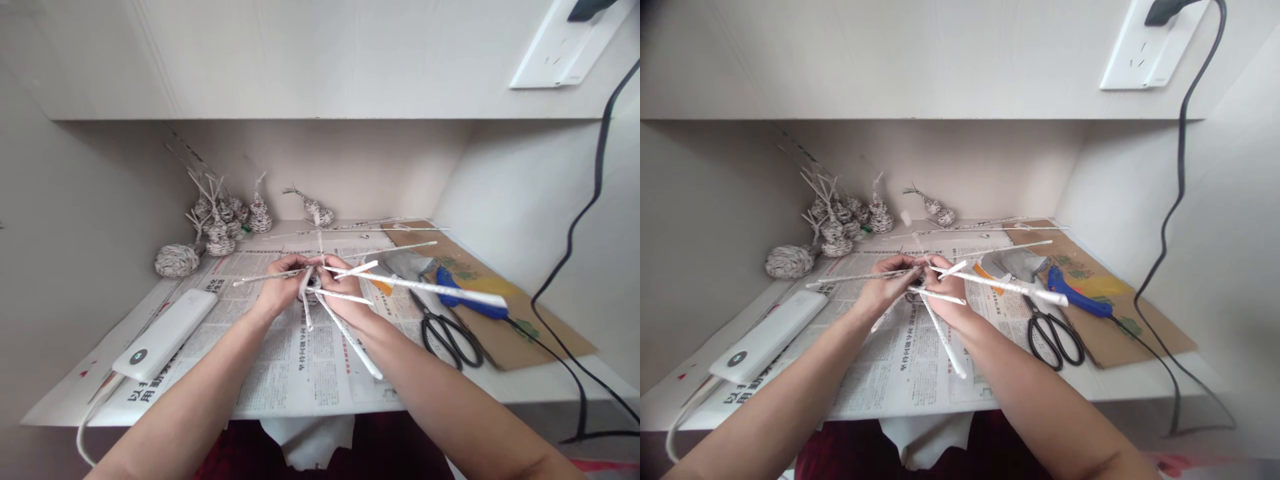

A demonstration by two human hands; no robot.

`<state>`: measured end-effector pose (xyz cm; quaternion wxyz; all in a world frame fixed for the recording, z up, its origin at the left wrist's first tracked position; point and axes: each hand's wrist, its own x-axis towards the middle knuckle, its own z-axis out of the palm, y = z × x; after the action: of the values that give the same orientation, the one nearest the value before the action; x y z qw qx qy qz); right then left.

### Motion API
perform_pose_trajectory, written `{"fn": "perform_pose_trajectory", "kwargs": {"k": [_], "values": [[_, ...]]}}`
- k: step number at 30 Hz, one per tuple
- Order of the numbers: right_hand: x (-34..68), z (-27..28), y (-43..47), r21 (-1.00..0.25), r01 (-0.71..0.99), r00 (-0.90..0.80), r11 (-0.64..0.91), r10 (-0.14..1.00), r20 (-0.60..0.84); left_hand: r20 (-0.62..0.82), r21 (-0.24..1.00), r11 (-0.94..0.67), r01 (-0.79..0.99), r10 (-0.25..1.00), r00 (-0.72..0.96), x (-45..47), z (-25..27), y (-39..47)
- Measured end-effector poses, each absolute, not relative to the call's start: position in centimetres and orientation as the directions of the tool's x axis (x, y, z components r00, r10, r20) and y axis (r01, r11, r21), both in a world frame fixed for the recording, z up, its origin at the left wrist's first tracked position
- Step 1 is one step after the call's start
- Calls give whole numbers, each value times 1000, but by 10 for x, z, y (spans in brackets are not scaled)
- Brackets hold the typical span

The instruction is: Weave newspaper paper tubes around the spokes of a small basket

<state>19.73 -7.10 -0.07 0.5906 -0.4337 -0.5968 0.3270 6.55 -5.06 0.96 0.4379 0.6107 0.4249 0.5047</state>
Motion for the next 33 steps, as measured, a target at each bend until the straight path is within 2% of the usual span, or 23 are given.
{"fn": "perform_pose_trajectory", "kwargs": {"k": [5, 10, 14, 21, 25, 29, 33], "values": [[199, 3, -69, -938, 141, 209, 315, 917, 340, 317, 941, -323, 99, 946, 71, 65, 1, -46], [196, 6, -72, -921, 116, 225, 372, 893, 389, 336, 942, -337, 13, 942, 9, 68, -12, -40], [194, 5, -72, -928, 71, 255, 366, 893, 372, 325, 945, -324, -47, 946, 10, 71, -16, -39], [202, 1, -67, -871, 262, 246, 416, 844, 477, 310, 949, -315, 30, 944, 111, 70, -7, -44], [203, -1, -67, -836, 361, 214, 414, 836, 506, 325, 941, -329, 84, 944, 58, 72, 0, -47], [201, -2, -70, -833, 410, 214, 371, 849, 484, 256, 967, -255, 27, 966, -26, 75, 1, -49], [199, -1, -70, -840, 419, 230, 345, 855, 466, 212, 976, -213, -52, 977, -23, 76, 0, -48]]}}
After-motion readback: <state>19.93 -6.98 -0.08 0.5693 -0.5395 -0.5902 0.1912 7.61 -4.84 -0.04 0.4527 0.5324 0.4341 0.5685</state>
